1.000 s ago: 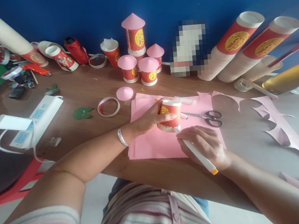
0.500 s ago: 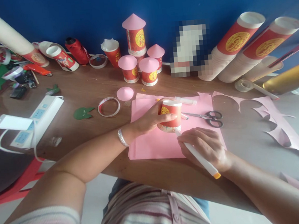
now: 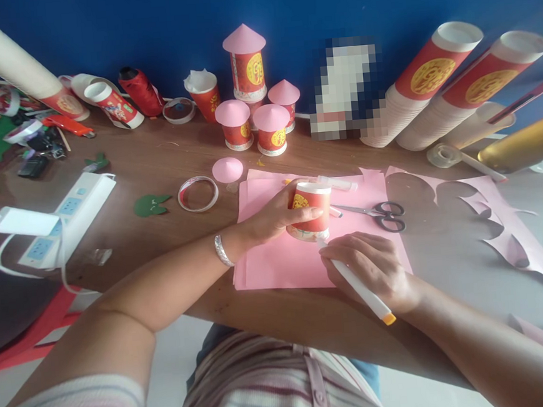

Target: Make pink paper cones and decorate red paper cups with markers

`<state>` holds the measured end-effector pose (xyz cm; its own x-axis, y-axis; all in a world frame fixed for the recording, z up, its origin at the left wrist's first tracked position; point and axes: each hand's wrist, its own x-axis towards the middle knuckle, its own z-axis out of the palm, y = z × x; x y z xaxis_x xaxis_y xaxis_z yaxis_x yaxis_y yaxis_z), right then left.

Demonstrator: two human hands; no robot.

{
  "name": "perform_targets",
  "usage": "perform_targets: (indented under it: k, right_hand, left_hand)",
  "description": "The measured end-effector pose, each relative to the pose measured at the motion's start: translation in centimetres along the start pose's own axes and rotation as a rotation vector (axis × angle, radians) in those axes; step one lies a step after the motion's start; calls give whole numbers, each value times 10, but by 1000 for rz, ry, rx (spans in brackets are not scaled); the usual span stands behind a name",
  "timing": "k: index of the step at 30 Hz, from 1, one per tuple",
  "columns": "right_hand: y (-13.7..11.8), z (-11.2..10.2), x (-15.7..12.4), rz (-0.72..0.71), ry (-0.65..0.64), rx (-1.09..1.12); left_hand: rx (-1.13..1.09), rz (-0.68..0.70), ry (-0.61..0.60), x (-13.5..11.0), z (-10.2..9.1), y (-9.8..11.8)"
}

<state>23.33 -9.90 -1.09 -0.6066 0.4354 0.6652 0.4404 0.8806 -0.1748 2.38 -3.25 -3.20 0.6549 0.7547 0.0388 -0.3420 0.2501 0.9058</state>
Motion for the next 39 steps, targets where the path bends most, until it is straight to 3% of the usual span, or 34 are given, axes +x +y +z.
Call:
perform_targets:
  k: [39]
  right_hand:
    - [6, -2, 1, 26, 18, 25]
  left_hand:
    - [0, -41, 24, 0, 2, 2]
